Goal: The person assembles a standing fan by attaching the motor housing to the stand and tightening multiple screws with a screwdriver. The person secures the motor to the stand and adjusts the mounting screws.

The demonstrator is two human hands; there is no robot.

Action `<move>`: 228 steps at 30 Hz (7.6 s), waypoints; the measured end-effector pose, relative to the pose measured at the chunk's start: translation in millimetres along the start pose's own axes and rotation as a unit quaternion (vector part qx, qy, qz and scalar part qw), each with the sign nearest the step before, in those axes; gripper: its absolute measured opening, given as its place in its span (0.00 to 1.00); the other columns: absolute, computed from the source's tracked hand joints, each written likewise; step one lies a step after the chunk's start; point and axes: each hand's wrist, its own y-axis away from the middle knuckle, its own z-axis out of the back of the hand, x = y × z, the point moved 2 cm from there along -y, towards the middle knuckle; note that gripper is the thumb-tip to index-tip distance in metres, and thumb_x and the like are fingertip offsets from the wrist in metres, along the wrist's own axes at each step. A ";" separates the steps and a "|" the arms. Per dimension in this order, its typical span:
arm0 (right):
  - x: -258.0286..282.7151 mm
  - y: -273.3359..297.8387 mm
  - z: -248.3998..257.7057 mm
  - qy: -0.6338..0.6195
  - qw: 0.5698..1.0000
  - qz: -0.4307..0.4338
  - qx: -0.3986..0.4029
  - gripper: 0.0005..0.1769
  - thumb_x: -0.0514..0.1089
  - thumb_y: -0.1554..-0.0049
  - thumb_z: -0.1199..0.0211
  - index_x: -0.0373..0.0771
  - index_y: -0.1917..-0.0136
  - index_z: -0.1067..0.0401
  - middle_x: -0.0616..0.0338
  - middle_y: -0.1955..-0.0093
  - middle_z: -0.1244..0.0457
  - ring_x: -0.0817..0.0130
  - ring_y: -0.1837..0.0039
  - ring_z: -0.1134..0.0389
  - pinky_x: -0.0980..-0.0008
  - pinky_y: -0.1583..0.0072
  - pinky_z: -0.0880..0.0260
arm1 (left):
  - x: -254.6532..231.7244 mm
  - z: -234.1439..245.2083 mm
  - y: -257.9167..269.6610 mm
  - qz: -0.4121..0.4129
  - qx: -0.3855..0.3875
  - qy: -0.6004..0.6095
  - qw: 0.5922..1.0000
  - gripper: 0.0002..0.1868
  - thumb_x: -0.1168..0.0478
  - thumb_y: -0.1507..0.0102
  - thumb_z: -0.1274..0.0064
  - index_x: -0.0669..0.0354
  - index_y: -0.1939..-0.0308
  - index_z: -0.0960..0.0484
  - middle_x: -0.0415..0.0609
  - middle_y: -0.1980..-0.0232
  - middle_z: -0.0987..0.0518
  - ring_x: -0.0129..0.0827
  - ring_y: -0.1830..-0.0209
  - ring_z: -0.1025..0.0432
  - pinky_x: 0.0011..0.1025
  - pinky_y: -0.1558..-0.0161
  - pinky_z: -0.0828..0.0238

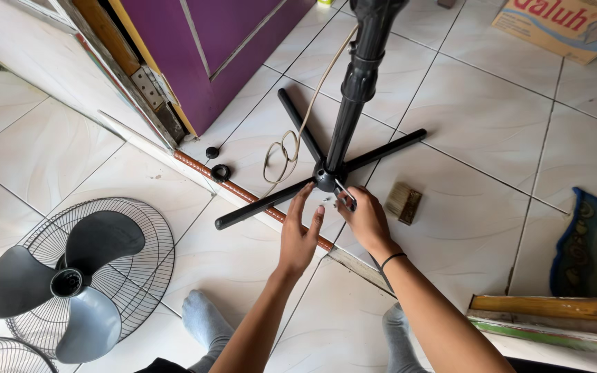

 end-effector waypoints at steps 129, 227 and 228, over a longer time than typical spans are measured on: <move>225.2 -71.3 319.2 -0.559 0.766 0.279 -0.150 0.12 0.43 0.40 0.30 0.33 0.48 0.23 0.56 0.54 0.30 0.84 0.66 0.47 0.78 0.62 0.43 | -321.8 40.3 -200.1 -0.278 -0.124 -0.030 0.952 0.51 0.46 0.44 0.31 0.58 0.28 0.46 0.54 0.34 0.35 0.45 0.33 0.32 0.43 0.41 0.24; 222.5 -6.9 298.6 -0.465 0.841 0.276 -0.010 0.09 0.45 0.36 0.42 0.46 0.42 0.32 0.68 0.53 0.37 0.86 0.65 0.49 0.83 0.65 0.50 | -351.3 30.1 -158.2 -0.306 0.017 0.097 0.947 0.03 0.66 0.31 0.47 0.61 0.56 0.25 0.44 0.55 0.22 0.27 0.53 0.27 0.27 0.57 0.25; 222.1 -6.3 299.0 -0.459 0.847 0.268 -0.011 0.12 0.44 0.36 0.43 0.48 0.39 0.33 0.67 0.53 0.38 0.86 0.64 0.48 0.83 0.65 0.49 | -349.5 30.0 -161.2 -0.307 0.016 0.099 0.946 0.03 0.66 0.31 0.47 0.61 0.57 0.24 0.44 0.55 0.21 0.27 0.53 0.28 0.26 0.56 0.26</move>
